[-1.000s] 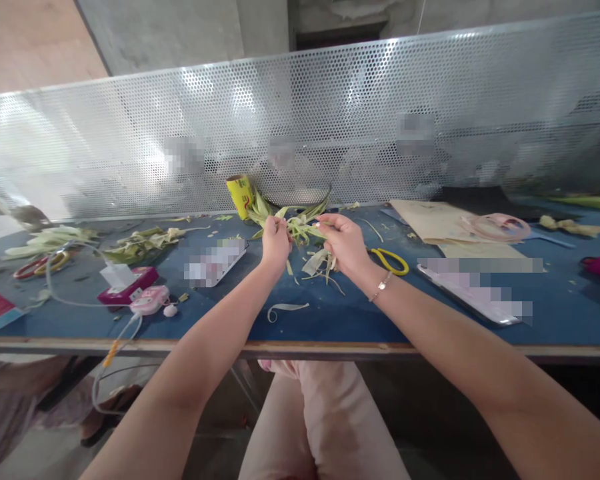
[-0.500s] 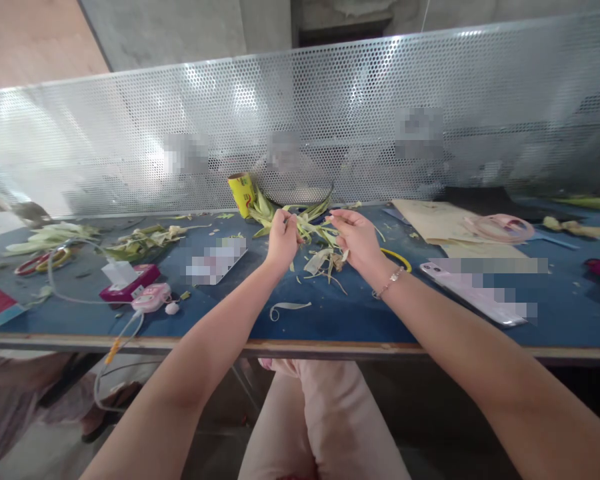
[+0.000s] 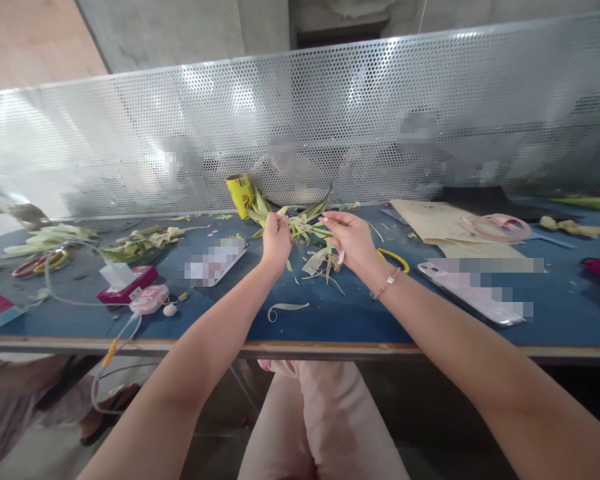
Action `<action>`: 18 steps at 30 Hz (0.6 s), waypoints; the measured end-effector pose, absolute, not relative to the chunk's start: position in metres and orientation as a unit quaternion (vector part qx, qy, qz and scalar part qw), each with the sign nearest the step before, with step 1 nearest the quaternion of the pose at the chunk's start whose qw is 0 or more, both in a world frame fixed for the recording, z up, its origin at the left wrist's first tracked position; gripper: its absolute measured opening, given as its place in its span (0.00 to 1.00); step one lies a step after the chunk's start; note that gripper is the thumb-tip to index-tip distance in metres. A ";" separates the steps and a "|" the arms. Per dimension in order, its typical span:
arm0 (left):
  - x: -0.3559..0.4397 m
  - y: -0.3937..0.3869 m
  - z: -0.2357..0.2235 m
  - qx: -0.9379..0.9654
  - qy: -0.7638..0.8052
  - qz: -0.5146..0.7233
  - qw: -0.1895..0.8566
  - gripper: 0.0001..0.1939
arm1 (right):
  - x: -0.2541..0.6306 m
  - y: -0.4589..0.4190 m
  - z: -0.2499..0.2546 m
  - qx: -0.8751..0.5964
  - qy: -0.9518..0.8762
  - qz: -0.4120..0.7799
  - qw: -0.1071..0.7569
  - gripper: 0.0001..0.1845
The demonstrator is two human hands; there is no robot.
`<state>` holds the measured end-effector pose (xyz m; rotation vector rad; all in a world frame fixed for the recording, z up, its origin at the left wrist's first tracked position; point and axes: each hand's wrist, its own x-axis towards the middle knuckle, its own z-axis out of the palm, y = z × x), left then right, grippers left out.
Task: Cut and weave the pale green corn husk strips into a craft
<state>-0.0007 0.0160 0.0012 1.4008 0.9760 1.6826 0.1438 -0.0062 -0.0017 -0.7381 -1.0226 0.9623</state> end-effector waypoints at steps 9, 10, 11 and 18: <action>-0.001 0.014 0.010 0.464 0.424 0.658 0.414 0.11 | 0.130 -0.015 -0.002 -0.338 -0.474 0.438 0.685 0.10; -0.001 0.014 0.010 0.462 0.424 0.660 0.413 0.11 | 0.130 -0.016 -0.002 -0.338 -0.478 0.436 0.683 0.10; -0.001 0.014 0.010 0.460 0.424 0.662 0.412 0.11 | 0.130 -0.017 -0.002 -0.341 -0.481 0.434 0.681 0.10; -0.005 0.019 0.008 0.465 0.424 0.668 0.398 0.11 | 0.129 -0.021 0.000 -0.347 -0.483 0.440 0.673 0.10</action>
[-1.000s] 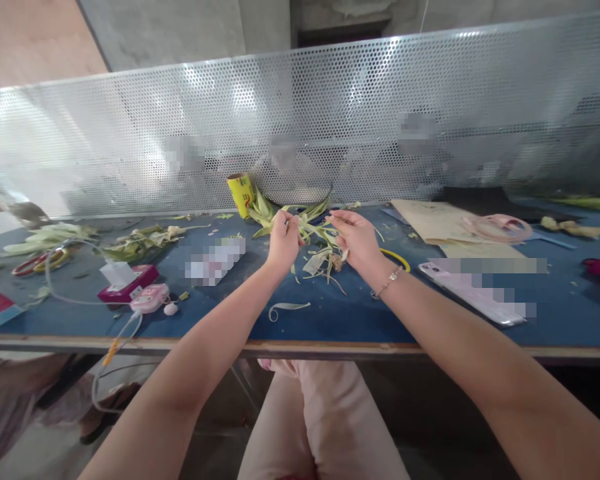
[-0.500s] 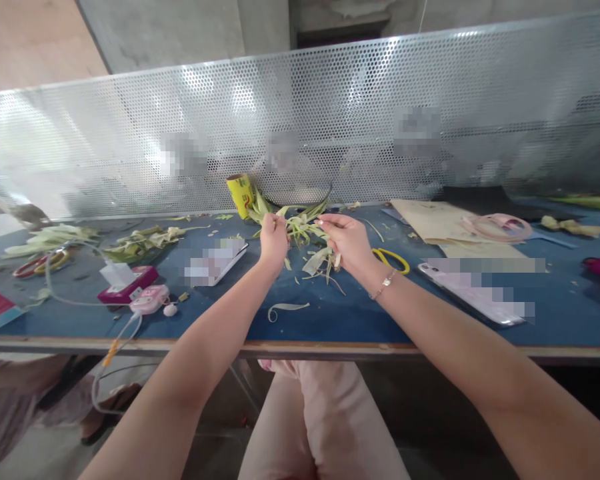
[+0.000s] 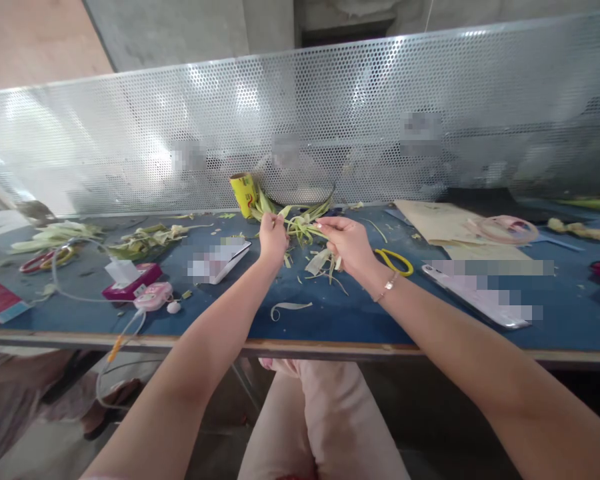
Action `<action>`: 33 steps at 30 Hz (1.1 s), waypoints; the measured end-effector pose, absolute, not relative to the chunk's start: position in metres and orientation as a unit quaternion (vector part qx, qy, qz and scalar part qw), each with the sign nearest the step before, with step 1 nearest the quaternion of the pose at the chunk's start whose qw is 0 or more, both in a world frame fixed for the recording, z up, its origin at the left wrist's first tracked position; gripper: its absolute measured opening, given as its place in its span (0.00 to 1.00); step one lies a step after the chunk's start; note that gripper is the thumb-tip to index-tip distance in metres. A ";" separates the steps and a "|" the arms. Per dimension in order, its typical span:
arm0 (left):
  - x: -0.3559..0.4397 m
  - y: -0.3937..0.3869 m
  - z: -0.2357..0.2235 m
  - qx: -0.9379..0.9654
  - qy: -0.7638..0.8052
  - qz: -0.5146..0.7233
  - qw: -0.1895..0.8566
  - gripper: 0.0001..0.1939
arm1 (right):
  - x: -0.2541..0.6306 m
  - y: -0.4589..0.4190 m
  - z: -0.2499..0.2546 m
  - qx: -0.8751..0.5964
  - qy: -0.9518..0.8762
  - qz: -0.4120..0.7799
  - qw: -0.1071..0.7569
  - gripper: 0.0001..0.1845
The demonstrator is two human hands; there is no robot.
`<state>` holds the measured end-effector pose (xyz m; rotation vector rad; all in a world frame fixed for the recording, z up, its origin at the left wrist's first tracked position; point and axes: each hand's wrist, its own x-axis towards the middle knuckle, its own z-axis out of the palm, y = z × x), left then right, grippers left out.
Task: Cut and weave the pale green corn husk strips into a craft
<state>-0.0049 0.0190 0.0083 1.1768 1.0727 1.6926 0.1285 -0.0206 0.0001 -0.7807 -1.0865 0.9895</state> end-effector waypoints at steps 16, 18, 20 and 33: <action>-0.010 0.021 0.005 0.555 0.368 0.553 0.501 0.12 | 0.163 0.015 -0.018 -0.393 -0.518 0.394 0.649 0.13; -0.010 0.020 0.004 0.576 0.358 0.533 0.505 0.12 | 0.163 0.019 -0.022 -0.396 -0.550 0.361 0.640 0.12; -0.009 0.017 0.004 0.593 0.358 0.503 0.517 0.11 | 0.163 0.021 -0.025 -0.393 -0.593 0.320 0.626 0.12; -0.003 0.015 0.005 0.557 0.347 0.563 0.502 0.07 | 0.151 0.008 -0.022 -0.396 -0.714 0.218 0.535 0.07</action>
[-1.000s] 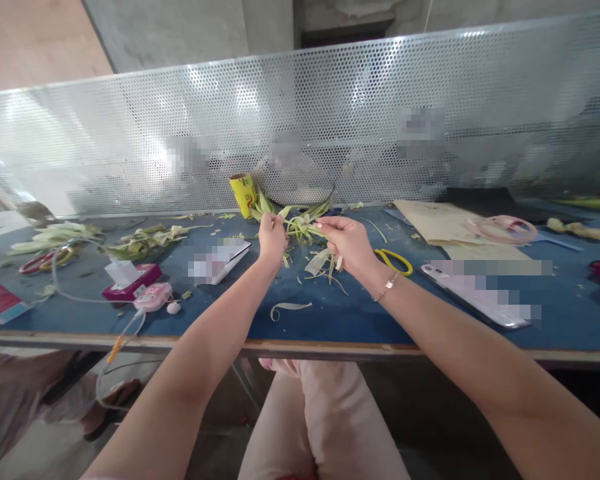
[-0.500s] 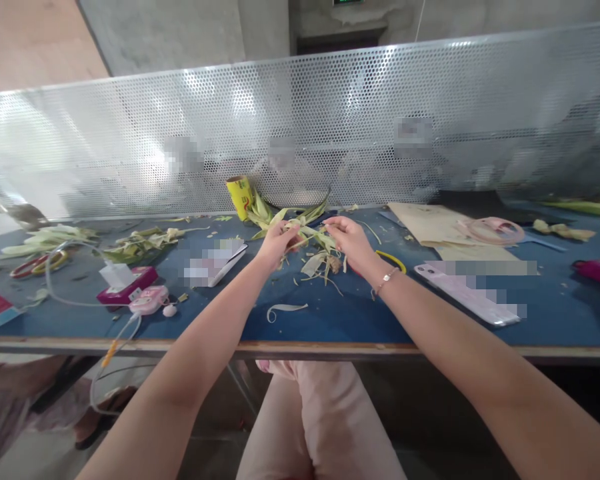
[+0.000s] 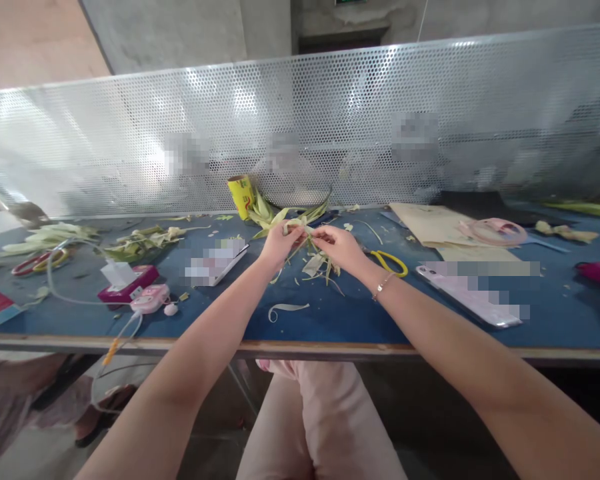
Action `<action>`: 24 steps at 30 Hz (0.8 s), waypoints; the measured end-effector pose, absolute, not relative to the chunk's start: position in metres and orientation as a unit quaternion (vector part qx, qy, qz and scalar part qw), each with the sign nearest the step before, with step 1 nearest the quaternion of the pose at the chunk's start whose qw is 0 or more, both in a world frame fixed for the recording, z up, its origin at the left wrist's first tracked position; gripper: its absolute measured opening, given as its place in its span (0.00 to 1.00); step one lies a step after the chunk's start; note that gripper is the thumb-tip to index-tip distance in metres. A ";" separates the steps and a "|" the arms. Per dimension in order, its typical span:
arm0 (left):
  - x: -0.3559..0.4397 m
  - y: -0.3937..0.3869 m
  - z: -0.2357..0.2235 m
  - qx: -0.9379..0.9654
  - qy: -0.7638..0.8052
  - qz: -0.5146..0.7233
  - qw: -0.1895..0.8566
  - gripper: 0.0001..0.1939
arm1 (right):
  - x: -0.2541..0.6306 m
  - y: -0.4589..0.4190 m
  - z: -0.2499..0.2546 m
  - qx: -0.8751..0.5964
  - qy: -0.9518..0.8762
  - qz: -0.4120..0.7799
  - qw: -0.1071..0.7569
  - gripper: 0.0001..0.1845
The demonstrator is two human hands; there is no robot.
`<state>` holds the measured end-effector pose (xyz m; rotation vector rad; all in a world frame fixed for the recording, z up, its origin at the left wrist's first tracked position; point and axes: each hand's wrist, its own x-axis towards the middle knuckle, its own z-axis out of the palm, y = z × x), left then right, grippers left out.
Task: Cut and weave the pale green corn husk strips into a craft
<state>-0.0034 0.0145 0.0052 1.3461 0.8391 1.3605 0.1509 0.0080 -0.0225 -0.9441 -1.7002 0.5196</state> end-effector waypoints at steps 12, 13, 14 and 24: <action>0.004 0.001 0.005 0.520 0.322 0.505 0.609 0.12 | 0.138 -0.009 -0.015 -0.379 -0.647 0.256 0.611 0.07; 0.004 0.001 0.005 0.528 0.315 0.502 0.608 0.13 | 0.137 -0.010 -0.015 -0.374 -0.647 0.264 0.611 0.08; 0.004 0.000 0.006 0.535 0.311 0.499 0.606 0.14 | 0.136 -0.010 -0.015 -0.368 -0.647 0.269 0.611 0.09; 0.005 -0.005 0.009 0.575 0.381 0.508 0.516 0.12 | 0.134 -0.005 -0.019 -0.361 -0.664 0.294 0.585 0.17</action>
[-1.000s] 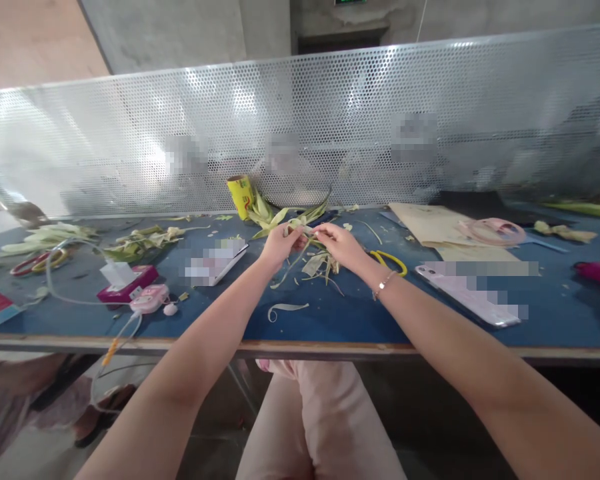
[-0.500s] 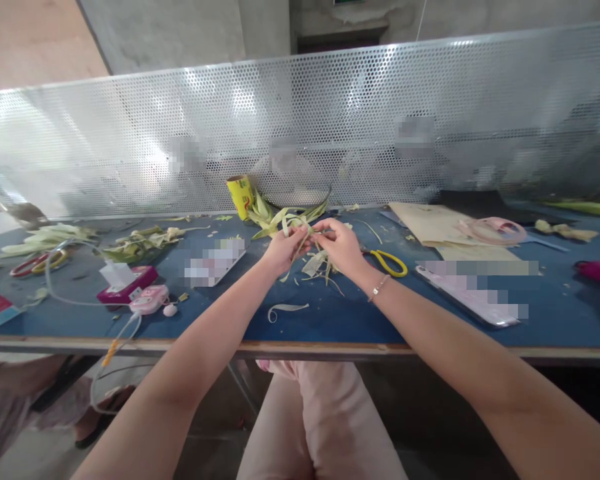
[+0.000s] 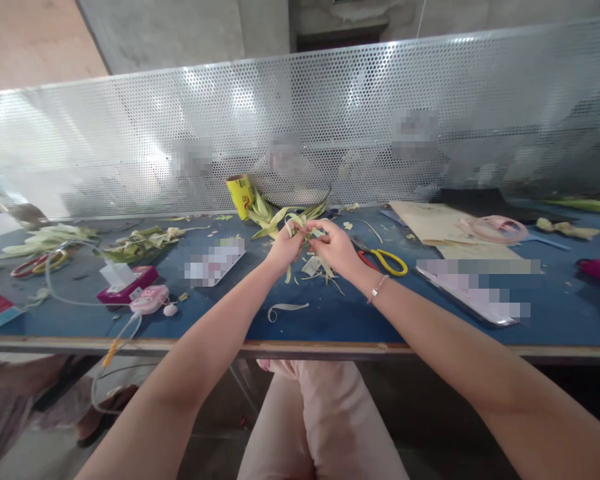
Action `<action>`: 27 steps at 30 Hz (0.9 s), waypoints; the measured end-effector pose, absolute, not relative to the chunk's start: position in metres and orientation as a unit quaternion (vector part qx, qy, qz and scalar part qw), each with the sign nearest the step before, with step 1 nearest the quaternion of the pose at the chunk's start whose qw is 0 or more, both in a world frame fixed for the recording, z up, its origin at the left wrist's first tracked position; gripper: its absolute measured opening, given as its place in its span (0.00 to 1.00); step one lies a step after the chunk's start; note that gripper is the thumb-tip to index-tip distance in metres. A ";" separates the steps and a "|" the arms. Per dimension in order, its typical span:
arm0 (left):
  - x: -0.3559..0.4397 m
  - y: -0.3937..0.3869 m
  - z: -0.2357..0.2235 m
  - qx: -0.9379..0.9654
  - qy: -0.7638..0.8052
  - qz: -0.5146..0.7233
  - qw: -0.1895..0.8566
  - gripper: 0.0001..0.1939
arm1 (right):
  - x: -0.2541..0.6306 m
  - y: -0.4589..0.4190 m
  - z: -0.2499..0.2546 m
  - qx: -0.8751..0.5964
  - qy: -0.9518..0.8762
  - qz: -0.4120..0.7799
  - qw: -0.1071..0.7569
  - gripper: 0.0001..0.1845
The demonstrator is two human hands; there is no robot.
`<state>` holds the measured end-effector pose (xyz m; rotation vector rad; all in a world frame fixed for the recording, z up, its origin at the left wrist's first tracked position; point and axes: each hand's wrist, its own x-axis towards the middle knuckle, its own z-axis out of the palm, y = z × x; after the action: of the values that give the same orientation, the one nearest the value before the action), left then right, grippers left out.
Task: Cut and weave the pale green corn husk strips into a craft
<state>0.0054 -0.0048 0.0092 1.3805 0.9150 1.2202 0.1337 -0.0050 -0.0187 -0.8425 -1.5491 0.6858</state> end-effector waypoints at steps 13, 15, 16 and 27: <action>0.010 0.009 -0.004 0.541 0.386 0.603 0.442 0.04 | 0.130 -0.005 -0.013 -0.339 -0.672 0.317 0.577 0.21; 0.011 0.008 -0.003 0.535 0.386 0.610 0.440 0.04 | 0.129 -0.006 -0.012 -0.338 -0.670 0.323 0.577 0.22; 0.011 0.007 -0.002 0.532 0.386 0.610 0.441 0.05 | 0.129 -0.007 -0.011 -0.338 -0.669 0.326 0.577 0.22; -0.008 0.004 0.011 0.565 0.290 0.480 0.605 0.07 | 0.143 0.003 -0.021 -0.384 -0.623 0.336 0.593 0.23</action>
<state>-0.0084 0.0040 0.0113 1.3078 0.6710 1.1108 0.1434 0.0028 -0.0208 -0.8927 -1.4484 0.7815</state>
